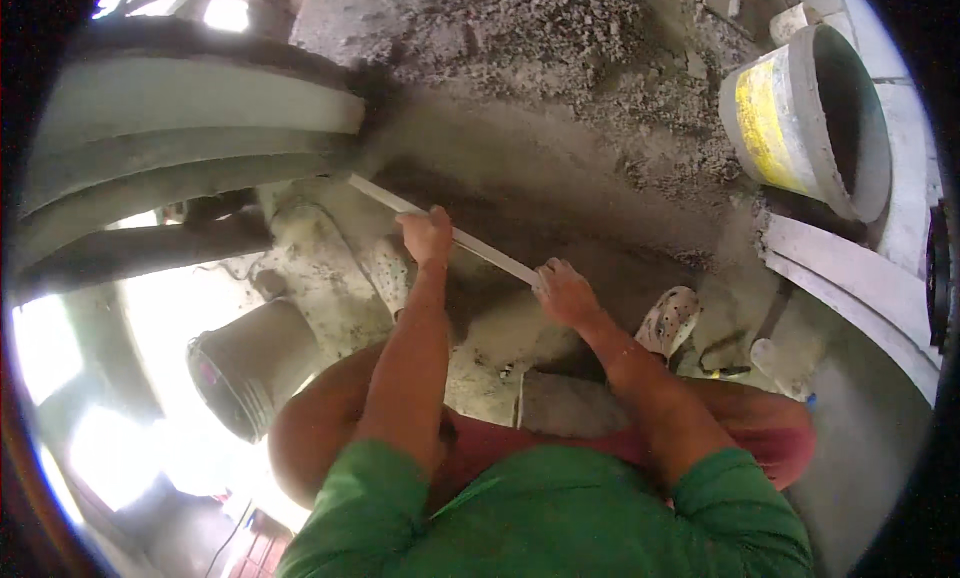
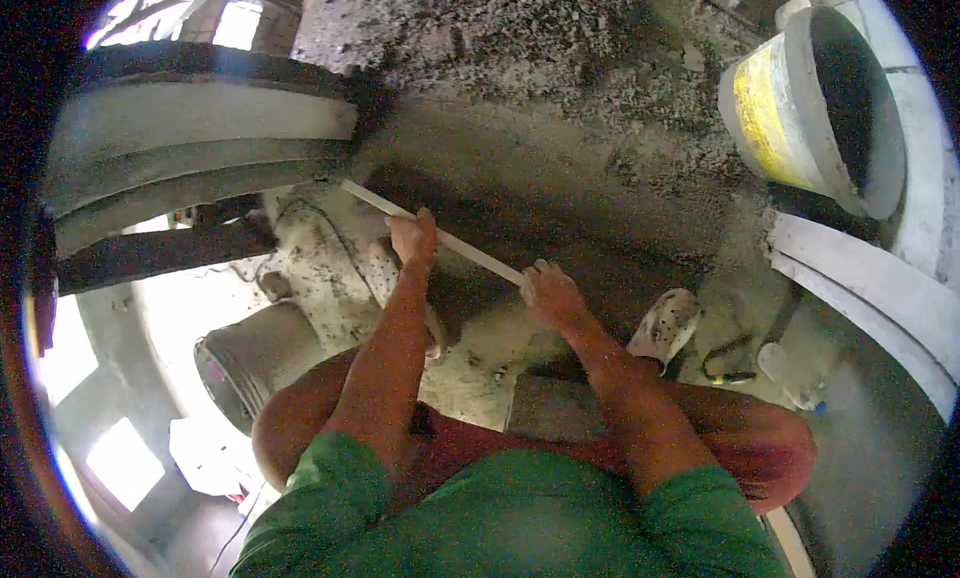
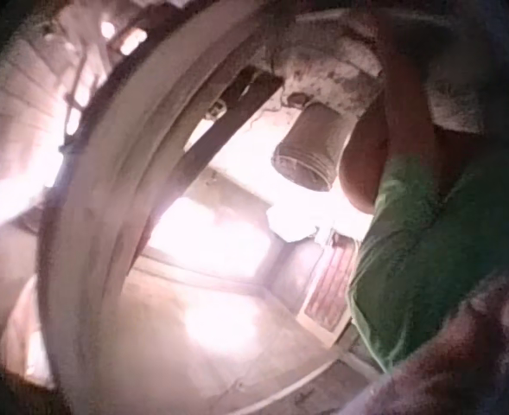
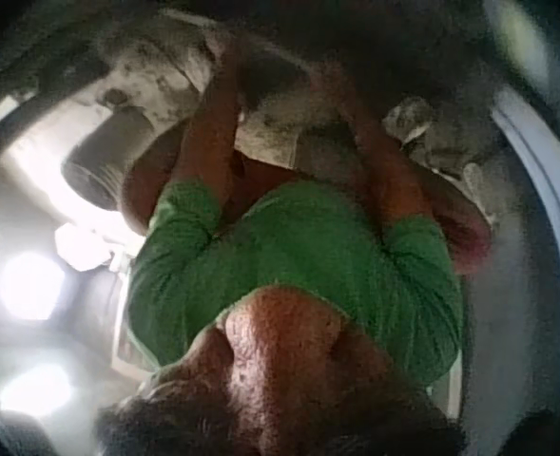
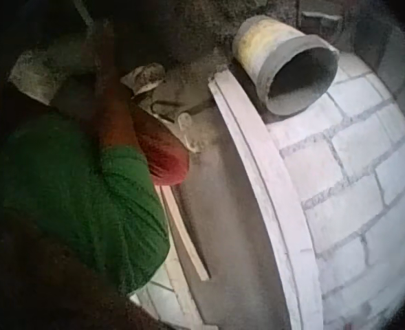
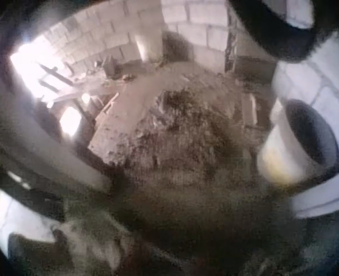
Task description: The person levels wet concrete on the ground using a wooden board, then smooths the surface with a trowel and applies water from a bottle.
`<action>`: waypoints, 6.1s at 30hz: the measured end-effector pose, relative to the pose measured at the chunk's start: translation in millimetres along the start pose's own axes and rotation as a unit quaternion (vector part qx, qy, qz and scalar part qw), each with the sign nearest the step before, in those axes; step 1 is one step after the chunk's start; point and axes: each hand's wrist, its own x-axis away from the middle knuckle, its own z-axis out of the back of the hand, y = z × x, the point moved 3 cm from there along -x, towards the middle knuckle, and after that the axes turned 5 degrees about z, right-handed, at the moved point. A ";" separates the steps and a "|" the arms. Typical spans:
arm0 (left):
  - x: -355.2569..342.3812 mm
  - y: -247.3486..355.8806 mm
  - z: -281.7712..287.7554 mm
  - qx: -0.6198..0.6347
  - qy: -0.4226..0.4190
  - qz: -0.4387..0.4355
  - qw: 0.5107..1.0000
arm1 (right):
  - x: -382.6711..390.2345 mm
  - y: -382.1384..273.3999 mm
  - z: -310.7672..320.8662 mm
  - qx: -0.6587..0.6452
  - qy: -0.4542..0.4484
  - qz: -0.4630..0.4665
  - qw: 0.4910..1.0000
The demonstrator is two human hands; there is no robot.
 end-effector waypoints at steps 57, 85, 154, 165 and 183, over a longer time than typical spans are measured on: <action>6.2 57.0 -23.4 0.070 -0.021 -0.016 0.997 | -35.0 41.8 45.7 0.132 -0.026 0.007 0.991; -13.8 108.7 -56.2 0.041 -0.077 -0.128 0.988 | -33.1 15.6 28.1 0.019 0.026 -0.091 0.995; 17.3 90.2 -26.8 -0.009 0.076 -0.079 0.994 | -27.0 44.2 56.1 0.077 0.031 0.102 0.991; -29.6 111.4 -72.5 -0.030 0.200 -0.192 0.960 | -53.5 52.0 35.6 0.025 0.036 -0.049 0.998; -50.3 141.8 -63.5 -0.022 0.227 -0.433 0.872 | -82.4 7.1 54.2 0.019 0.124 0.018 0.992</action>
